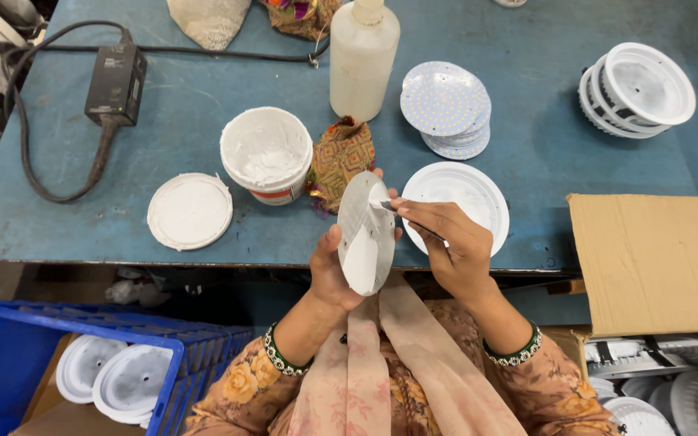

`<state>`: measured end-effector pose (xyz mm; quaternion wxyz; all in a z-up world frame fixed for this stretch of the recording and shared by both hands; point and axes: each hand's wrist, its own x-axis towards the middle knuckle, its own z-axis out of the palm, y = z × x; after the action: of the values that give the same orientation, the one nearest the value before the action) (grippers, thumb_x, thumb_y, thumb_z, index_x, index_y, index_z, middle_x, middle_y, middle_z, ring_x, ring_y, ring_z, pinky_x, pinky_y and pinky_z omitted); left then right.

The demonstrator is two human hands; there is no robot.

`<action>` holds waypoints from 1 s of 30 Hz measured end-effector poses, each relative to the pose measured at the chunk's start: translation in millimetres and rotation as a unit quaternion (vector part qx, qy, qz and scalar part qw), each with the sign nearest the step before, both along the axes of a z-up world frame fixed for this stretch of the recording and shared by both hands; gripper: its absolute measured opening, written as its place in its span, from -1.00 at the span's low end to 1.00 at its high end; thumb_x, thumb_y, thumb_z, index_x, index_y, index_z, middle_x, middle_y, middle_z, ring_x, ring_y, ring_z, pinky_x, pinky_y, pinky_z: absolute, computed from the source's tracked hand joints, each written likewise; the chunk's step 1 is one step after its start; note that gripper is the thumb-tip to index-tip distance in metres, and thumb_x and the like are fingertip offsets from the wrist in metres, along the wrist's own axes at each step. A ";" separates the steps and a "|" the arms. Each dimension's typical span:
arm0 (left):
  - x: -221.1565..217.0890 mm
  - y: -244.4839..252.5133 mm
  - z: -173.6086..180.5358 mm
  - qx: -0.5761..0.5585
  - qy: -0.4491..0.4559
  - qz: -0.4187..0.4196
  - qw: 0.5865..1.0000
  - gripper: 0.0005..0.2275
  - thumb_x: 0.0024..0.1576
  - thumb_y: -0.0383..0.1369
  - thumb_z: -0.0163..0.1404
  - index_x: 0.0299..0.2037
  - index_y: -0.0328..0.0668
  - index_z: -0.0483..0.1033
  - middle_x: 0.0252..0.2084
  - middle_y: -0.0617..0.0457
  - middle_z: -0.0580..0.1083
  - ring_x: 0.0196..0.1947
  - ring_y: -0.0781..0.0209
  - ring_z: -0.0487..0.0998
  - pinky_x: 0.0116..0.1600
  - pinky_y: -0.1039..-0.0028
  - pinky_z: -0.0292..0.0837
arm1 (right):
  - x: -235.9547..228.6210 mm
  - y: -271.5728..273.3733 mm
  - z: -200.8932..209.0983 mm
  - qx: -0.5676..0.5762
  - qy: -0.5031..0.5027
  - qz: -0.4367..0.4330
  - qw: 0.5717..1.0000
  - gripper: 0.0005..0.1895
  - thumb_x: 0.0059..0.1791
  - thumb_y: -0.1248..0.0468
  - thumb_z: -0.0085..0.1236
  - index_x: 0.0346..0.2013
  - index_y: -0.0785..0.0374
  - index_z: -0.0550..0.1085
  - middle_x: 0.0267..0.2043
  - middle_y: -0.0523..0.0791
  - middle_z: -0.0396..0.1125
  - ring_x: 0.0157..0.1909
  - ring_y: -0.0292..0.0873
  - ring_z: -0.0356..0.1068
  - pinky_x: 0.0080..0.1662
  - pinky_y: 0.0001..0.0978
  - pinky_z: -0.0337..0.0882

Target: The person scoops white paste from a container using a small metal spatula and applies it to the inner surface of white circular plastic parts. The person repeatedly picks up parts, applies the paste, and places them on a stack on the table.

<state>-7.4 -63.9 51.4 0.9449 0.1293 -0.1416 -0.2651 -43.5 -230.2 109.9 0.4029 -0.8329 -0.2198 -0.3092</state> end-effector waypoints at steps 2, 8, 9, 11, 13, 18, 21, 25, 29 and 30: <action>0.1 0.2 2.1 0.003 0.003 0.002 1.000 -0.02 0.04 0.01 0.25 0.58 -0.20 -0.07 0.40 -0.12 0.27 0.34 0.13 0.35 0.36 0.31 0.32 | -0.1 -1.2 -2.1 0.000 -0.007 0.008 1.000 -0.71 0.00 0.57 0.15 0.00 0.33 0.53 0.05 -0.03 0.50 0.08 -0.07 0.53 0.10 -0.34 0.52; 4.0 -7.2 2.9 0.018 0.022 0.037 0.999 -0.05 0.05 0.04 0.22 0.54 -0.23 -0.03 0.43 -0.11 0.24 0.34 0.04 0.33 0.43 0.28 0.24 | -11.4 -1.9 -15.8 0.029 0.035 -0.013 0.999 -0.71 -0.02 0.60 0.12 -0.04 0.34 0.54 0.01 -0.03 0.53 -0.01 -0.10 0.56 0.00 -0.37 0.52; 4.8 -8.8 2.1 0.030 0.030 0.047 0.998 -0.05 0.02 0.05 0.22 0.53 -0.24 -0.02 0.44 -0.08 0.22 0.35 0.04 0.32 0.47 0.28 0.22 | -14.7 -2.2 -18.2 0.040 0.046 -0.011 0.998 -0.70 -0.02 0.61 0.11 -0.03 0.35 0.54 0.01 -0.02 0.53 -0.02 -0.10 0.56 -0.01 -0.38 0.54; 5.7 -10.4 0.0 0.034 0.030 0.041 0.998 -0.05 0.02 0.06 0.21 0.54 -0.19 -0.02 0.42 -0.11 0.23 0.36 0.05 0.31 0.47 0.25 0.19 | -22.6 -0.7 -22.3 0.062 0.068 -0.008 0.996 -0.68 -0.02 0.62 0.07 -0.02 0.36 0.53 0.01 -0.02 0.52 -0.02 -0.09 0.55 -0.03 -0.41 0.57; 7.5 -11.1 -1.7 0.037 0.029 0.037 0.998 -0.05 0.01 0.06 0.21 0.54 -0.16 -0.03 0.42 -0.12 0.23 0.36 0.06 0.30 0.47 0.24 0.17 | -33.9 3.7 -24.5 0.045 0.071 -0.029 0.996 -0.69 -0.03 0.62 0.08 -0.03 0.36 0.53 0.00 -0.03 0.54 -0.05 -0.12 0.56 -0.04 -0.41 0.54; 13.8 -11.7 -4.0 0.050 0.025 0.049 0.997 -0.03 0.00 0.05 0.23 0.56 -0.15 -0.04 0.43 -0.10 0.23 0.39 0.08 0.27 0.43 0.25 0.13 | -43.9 5.3 -20.5 0.053 0.054 -0.046 0.996 -0.70 -0.01 0.60 0.10 -0.02 0.33 0.54 -0.03 -0.03 0.53 -0.10 -0.17 0.55 -0.06 -0.43 0.52; 10.3 -18.1 -6.0 0.046 0.008 0.058 0.997 -0.03 0.00 0.03 0.25 0.54 -0.20 -0.03 0.45 -0.09 0.22 0.41 0.05 0.26 0.52 0.25 0.13 | -34.3 -6.0 -15.5 0.072 0.086 -0.082 0.990 -0.69 0.01 0.61 0.09 -0.01 0.31 0.57 -0.06 -0.04 0.55 -0.19 -0.21 0.54 -0.14 -0.45 0.50; 9.6 -23.9 -7.6 0.037 0.002 0.063 0.997 -0.03 0.00 0.05 0.25 0.55 -0.16 -0.02 0.43 -0.11 0.23 0.40 0.06 0.26 0.52 0.24 0.12 | -27.4 0.0 -14.7 0.076 0.077 -0.066 0.992 -0.66 0.01 0.61 0.07 0.03 0.31 0.55 -0.03 -0.04 0.54 -0.14 -0.19 0.55 -0.07 -0.42 0.53; 14.7 -24.5 -10.6 0.056 0.025 0.089 0.994 -0.04 -0.01 0.07 0.23 0.54 -0.13 -0.01 0.42 -0.08 0.23 0.40 0.08 0.27 0.46 0.22 0.12 | -42.0 13.2 -17.7 0.000 0.018 -0.066 0.998 -0.65 -0.02 0.58 0.12 0.05 0.31 0.53 0.00 -0.03 0.52 -0.08 -0.14 0.53 -0.04 -0.39 0.51; 16.7 -24.3 -9.8 0.061 0.031 0.087 0.994 -0.04 -0.02 0.07 0.23 0.54 -0.12 -0.01 0.42 -0.07 0.23 0.39 0.09 0.27 0.44 0.22 0.12 | -44.9 13.0 -16.9 0.007 0.022 -0.062 0.998 -0.65 -0.02 0.58 0.11 0.04 0.31 0.52 0.00 -0.04 0.52 -0.07 -0.14 0.54 -0.03 -0.40 0.52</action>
<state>9.3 -88.2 41.7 0.9588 0.1905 -0.0839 -0.1935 -88.4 -217.1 92.9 0.3933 -0.8487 -0.1573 -0.3168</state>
